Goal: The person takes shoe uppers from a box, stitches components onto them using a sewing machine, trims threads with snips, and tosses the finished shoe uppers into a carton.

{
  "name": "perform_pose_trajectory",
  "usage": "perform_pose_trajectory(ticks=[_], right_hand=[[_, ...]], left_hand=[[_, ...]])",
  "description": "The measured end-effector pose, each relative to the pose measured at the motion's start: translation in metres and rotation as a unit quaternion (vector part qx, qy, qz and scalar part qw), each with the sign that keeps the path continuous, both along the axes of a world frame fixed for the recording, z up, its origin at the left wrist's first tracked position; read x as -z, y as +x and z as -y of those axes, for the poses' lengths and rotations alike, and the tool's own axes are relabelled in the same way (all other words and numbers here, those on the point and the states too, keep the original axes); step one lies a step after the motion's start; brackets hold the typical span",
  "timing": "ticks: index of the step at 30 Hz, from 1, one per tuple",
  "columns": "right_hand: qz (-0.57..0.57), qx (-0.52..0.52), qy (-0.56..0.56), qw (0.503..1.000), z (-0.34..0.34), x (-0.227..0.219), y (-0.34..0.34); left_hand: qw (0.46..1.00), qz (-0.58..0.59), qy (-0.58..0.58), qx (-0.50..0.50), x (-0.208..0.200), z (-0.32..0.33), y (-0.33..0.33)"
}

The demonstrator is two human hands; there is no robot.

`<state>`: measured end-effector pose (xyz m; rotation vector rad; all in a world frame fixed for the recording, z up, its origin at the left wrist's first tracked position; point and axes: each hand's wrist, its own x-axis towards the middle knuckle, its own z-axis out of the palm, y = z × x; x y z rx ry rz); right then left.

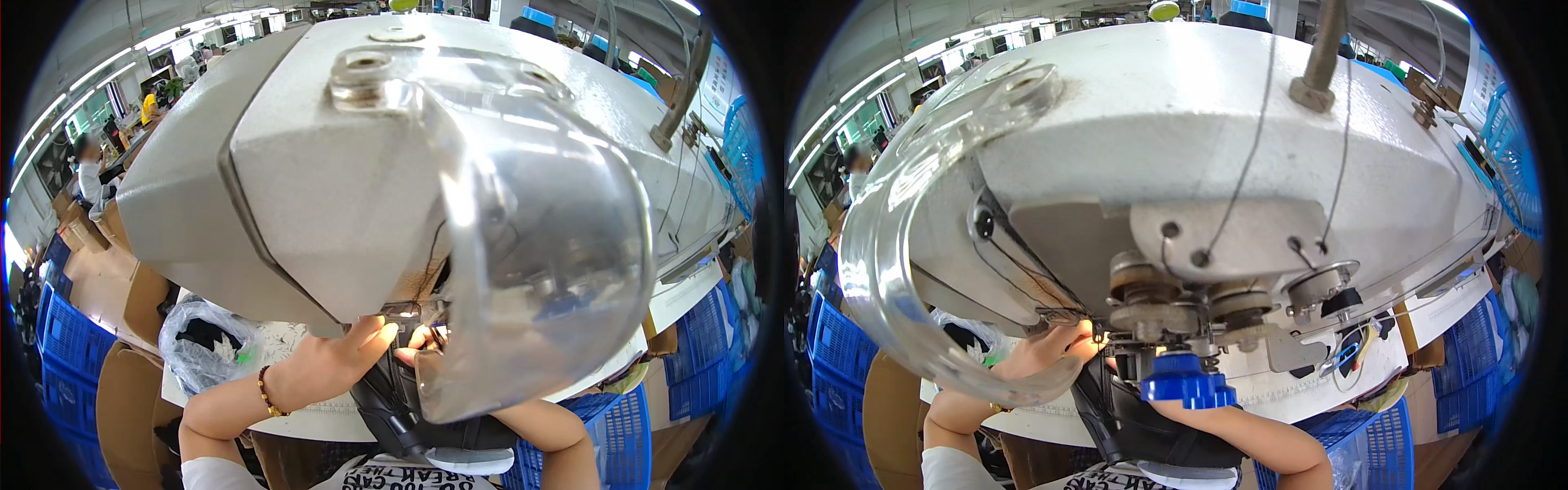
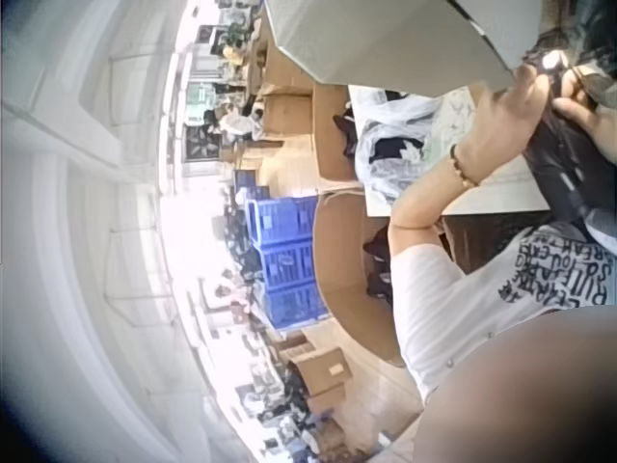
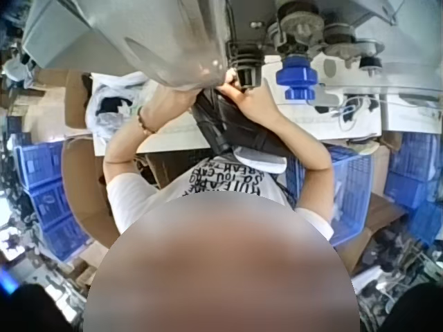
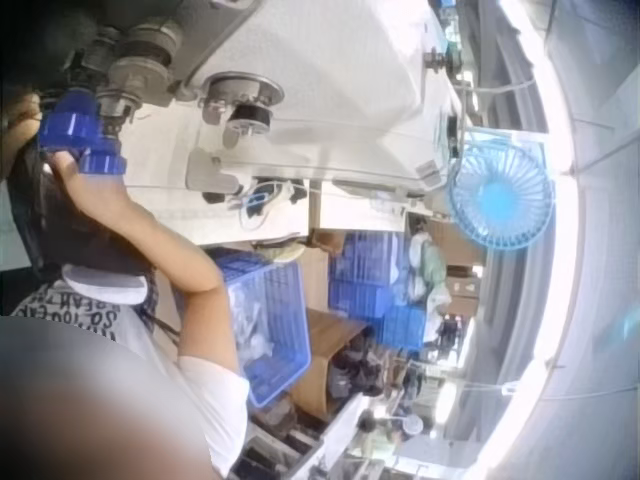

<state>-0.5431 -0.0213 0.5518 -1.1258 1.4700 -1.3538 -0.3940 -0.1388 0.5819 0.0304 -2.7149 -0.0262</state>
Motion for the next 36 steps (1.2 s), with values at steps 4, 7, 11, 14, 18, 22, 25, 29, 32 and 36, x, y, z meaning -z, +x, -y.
perform_pose_trajectory(ticks=[4,7,11,14,18,22,25,29,32,36], right_hand=[[-0.214,0.001,-0.16,0.964,0.007,0.025,-0.01],[-0.475,0.001,-0.129,0.871,0.001,0.007,-0.009],[-0.492,0.036,-0.17,0.853,-0.008,0.008,-0.006],[-0.514,0.026,-0.149,0.844,-0.011,0.007,-0.003],[-0.508,0.03,-0.187,0.84,-0.012,0.005,-0.008],[-0.523,0.013,-0.141,0.84,-0.001,0.016,-0.011],[-0.342,0.023,-0.074,0.936,-0.008,0.005,-0.008],[-0.317,0.065,-0.128,0.937,-0.012,0.006,-0.002],[-0.476,0.027,-0.184,0.86,-0.013,0.016,-0.007],[-0.515,0.015,-0.174,0.839,-0.009,0.022,-0.014]], left_hand=[[0.998,0.022,0.016,-0.057,-0.007,-0.005,-0.002],[1.0,0.005,0.004,-0.021,-0.005,0.003,-0.003],[0.999,-0.013,-0.03,-0.006,-0.006,0.001,-0.003],[0.999,-0.024,-0.026,-0.009,-0.005,-0.001,-0.001],[0.999,-0.034,-0.015,-0.009,-0.006,-0.003,-0.004],[0.999,-0.009,0.042,-0.027,-0.009,0.001,-0.006],[0.998,0.002,0.051,-0.037,-0.006,0.003,-0.003],[0.999,-0.023,0.028,-0.032,-0.006,-0.001,-0.002],[0.998,-0.022,0.057,-0.034,0.003,0.001,-0.001],[0.997,-0.034,0.063,-0.025,0.003,0.006,-0.005]])
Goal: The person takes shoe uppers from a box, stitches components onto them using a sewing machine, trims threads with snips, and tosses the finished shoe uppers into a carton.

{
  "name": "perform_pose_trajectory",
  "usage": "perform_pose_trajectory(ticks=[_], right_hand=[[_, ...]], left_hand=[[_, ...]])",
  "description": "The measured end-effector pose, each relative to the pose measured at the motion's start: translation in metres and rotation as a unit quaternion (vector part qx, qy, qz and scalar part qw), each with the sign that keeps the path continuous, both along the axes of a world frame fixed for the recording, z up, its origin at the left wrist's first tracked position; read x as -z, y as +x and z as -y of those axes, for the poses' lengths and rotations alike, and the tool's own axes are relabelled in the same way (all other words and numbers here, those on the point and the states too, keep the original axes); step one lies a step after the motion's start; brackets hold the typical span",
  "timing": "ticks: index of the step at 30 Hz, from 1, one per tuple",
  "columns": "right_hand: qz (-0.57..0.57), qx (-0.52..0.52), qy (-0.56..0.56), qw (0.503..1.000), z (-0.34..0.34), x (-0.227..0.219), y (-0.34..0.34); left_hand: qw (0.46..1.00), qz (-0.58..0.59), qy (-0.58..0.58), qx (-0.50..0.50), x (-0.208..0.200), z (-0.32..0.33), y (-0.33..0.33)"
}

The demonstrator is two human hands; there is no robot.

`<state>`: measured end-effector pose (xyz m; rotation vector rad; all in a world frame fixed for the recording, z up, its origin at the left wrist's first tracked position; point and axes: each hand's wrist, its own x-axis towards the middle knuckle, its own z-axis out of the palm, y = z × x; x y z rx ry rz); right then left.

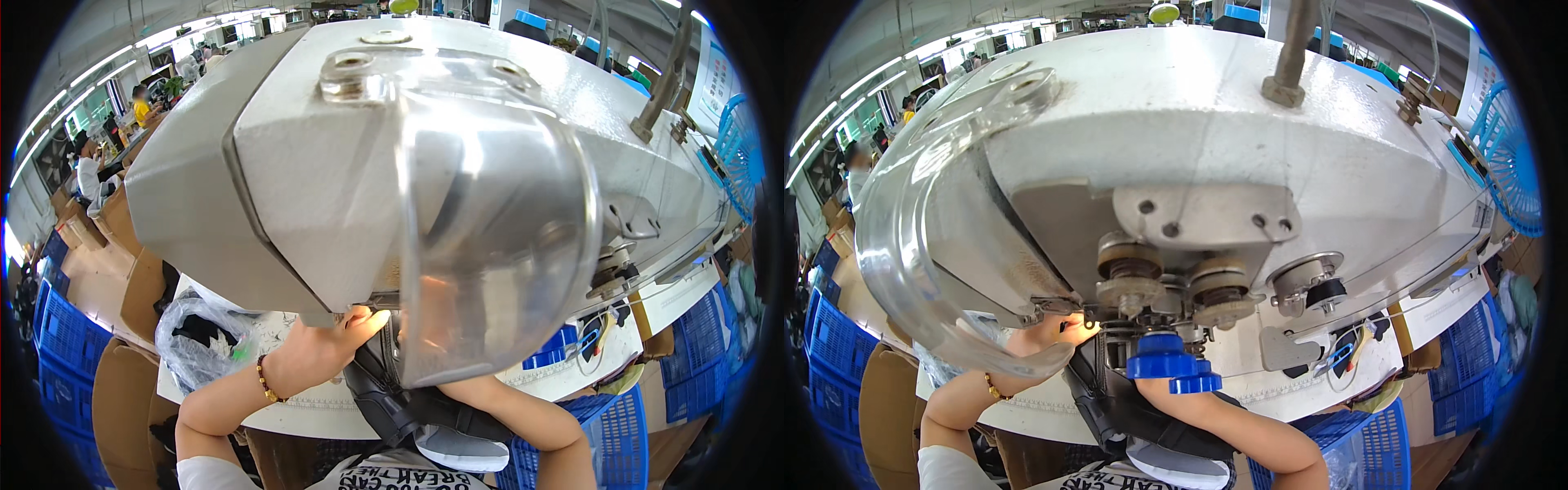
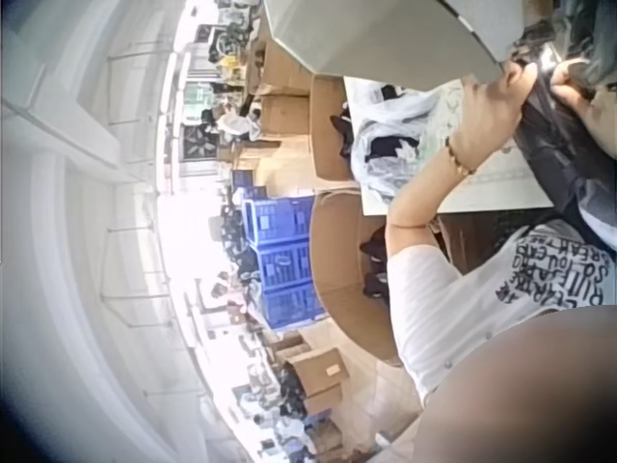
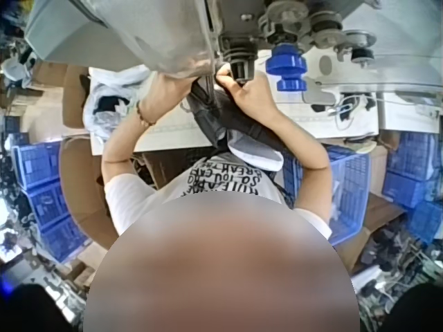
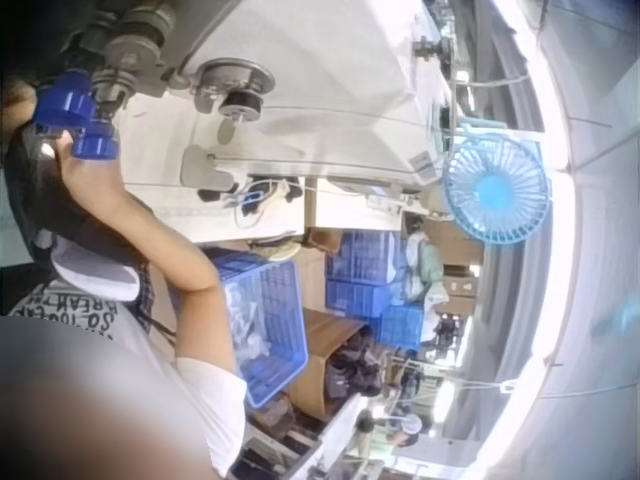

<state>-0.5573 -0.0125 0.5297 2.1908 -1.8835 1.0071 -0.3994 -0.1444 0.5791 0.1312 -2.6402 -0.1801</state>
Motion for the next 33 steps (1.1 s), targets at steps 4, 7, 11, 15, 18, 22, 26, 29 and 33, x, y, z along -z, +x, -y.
perform_pose_trajectory(ticks=[4,7,11,15,18,22,26,29,33], right_hand=[[-0.029,-0.001,-0.06,0.998,0.002,-0.01,0.001],[-0.025,0.011,-0.087,0.996,0.007,-0.009,0.0],[0.033,0.024,-0.095,0.995,0.014,0.005,-0.005],[0.054,0.031,-0.093,0.994,0.017,0.009,-0.004],[0.119,0.003,-0.077,0.99,0.013,-0.006,-0.004],[0.074,0.058,0.04,0.995,0.012,-0.012,-0.004],[0.235,0.043,0.068,0.969,0.016,-0.013,-0.005],[0.178,0.06,0.019,0.982,0.017,-0.008,-0.006],[0.16,0.06,0.005,0.985,0.018,-0.007,-0.007]], left_hand=[[0.999,0.007,-0.042,-0.007,0.017,0.011,0.003],[0.998,0.054,-0.037,-0.024,0.013,0.009,0.004],[0.999,-0.039,0.018,0.012,-0.005,0.001,-0.003],[0.989,-0.146,0.001,0.012,0.0,0.002,-0.006],[0.99,-0.106,0.087,-0.035,0.003,0.003,-0.006],[0.992,-0.089,0.09,-0.028,-0.002,0.007,-0.003],[0.986,-0.109,0.122,-0.042,-0.005,0.006,-0.006],[0.983,-0.129,0.13,-0.027,-0.001,0.008,-0.009],[0.982,-0.139,0.129,-0.024,0.012,0.014,-0.008]])
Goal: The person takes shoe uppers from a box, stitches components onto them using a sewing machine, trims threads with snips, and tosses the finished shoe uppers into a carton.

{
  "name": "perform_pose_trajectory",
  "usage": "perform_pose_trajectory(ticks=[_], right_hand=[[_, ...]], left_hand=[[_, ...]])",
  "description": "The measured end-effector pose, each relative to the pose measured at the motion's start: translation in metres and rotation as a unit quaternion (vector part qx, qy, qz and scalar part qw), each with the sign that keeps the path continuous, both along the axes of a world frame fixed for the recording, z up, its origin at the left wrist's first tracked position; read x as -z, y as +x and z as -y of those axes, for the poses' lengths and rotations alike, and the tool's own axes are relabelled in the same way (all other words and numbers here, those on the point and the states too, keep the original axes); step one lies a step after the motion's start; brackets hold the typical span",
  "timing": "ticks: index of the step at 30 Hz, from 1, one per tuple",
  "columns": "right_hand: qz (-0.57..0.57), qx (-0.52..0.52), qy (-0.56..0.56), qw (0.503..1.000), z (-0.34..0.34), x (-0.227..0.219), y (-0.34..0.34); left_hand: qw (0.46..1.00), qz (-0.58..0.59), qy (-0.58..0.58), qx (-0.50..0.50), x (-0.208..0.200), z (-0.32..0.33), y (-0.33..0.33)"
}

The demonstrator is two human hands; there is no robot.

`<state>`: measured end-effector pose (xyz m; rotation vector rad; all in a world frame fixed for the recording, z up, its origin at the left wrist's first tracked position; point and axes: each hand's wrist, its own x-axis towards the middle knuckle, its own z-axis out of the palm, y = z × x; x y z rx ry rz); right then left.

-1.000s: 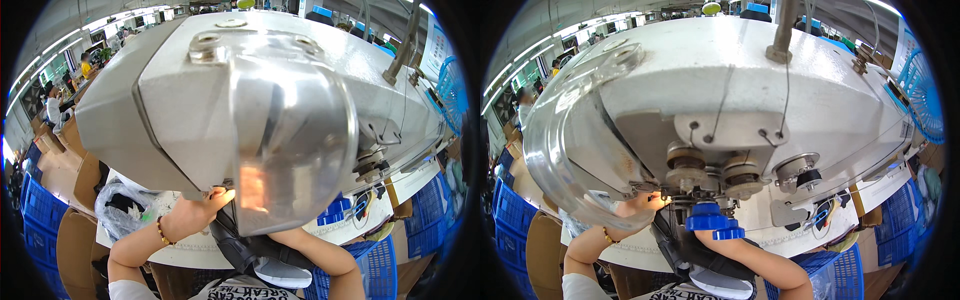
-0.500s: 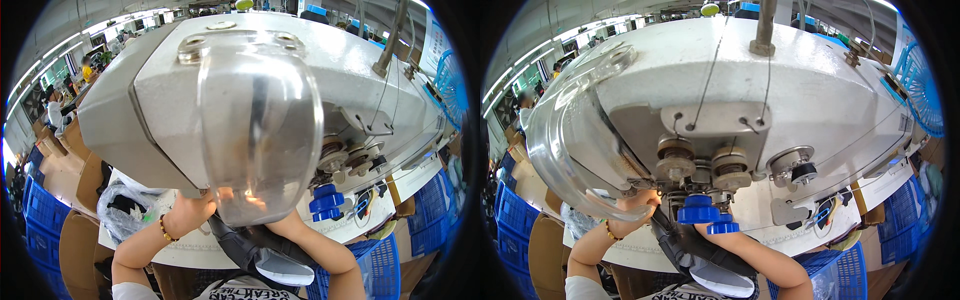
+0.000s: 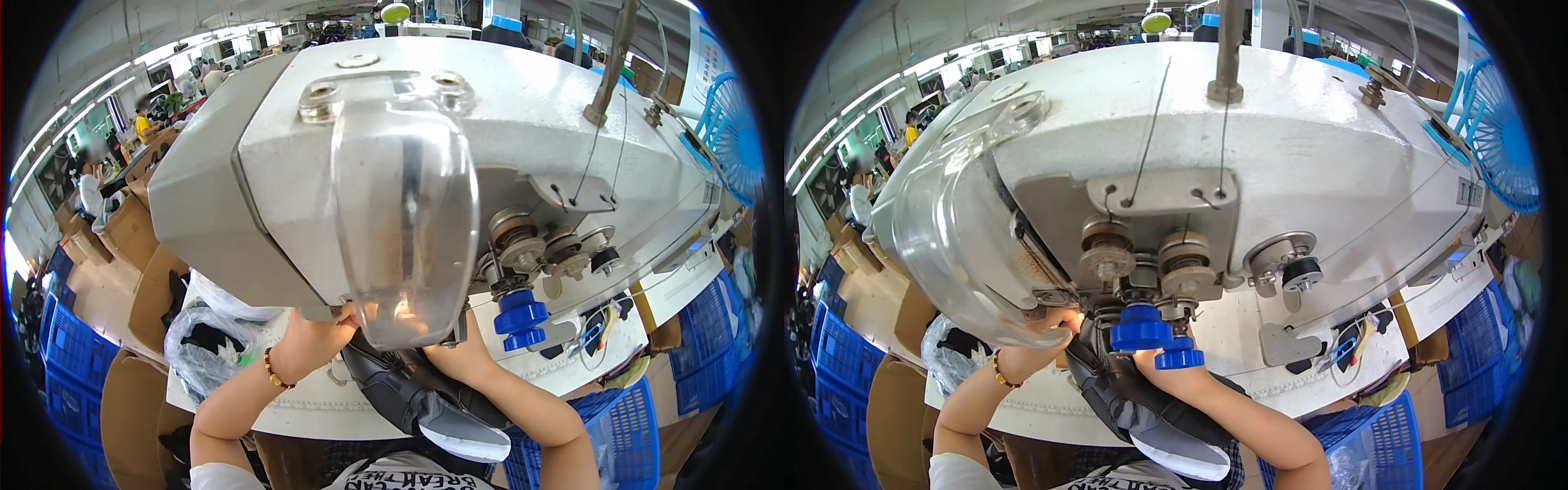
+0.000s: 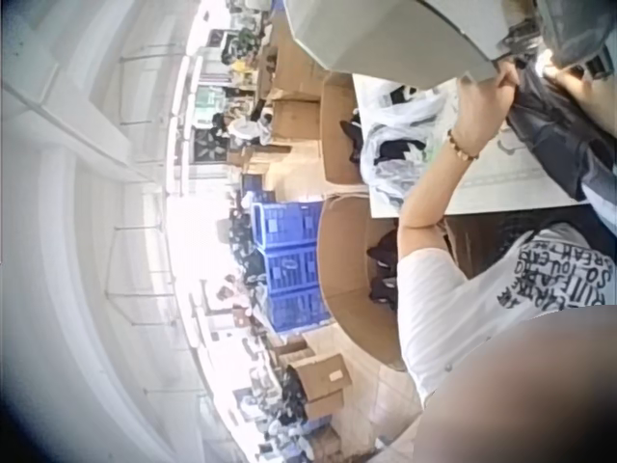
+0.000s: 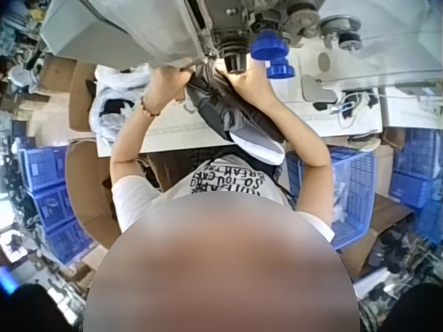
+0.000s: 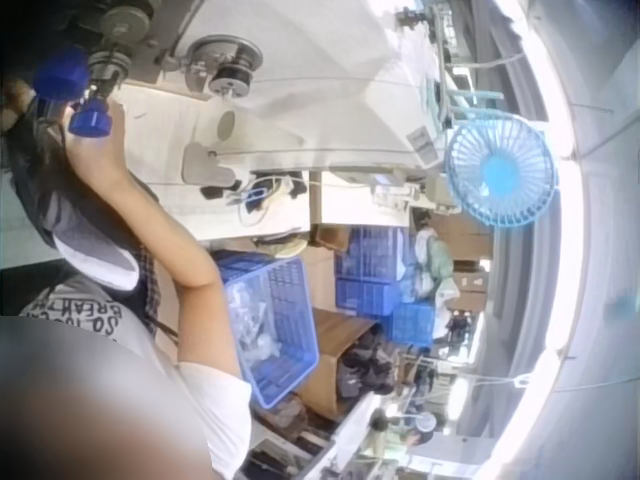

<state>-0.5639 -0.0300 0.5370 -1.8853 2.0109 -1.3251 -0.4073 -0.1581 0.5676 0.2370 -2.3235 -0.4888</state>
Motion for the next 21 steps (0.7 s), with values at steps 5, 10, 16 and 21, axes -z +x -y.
perform_pose_trajectory(ticks=[5,10,16,21], right_hand=[[0.129,0.003,0.055,0.99,-0.003,-0.012,0.007],[0.098,0.02,0.025,0.995,-0.005,-0.005,0.011],[0.178,-0.001,0.089,0.98,-0.014,-0.018,0.029],[0.289,-0.125,0.038,0.948,-0.037,-0.015,0.064]], left_hand=[[0.997,0.066,-0.036,-0.024,0.008,0.004,0.004],[0.998,0.023,-0.046,-0.027,0.008,0.004,0.002],[0.998,0.019,-0.032,-0.043,-0.002,-0.007,0.011],[0.993,-0.078,-0.059,0.061,-0.005,-0.027,0.052]])
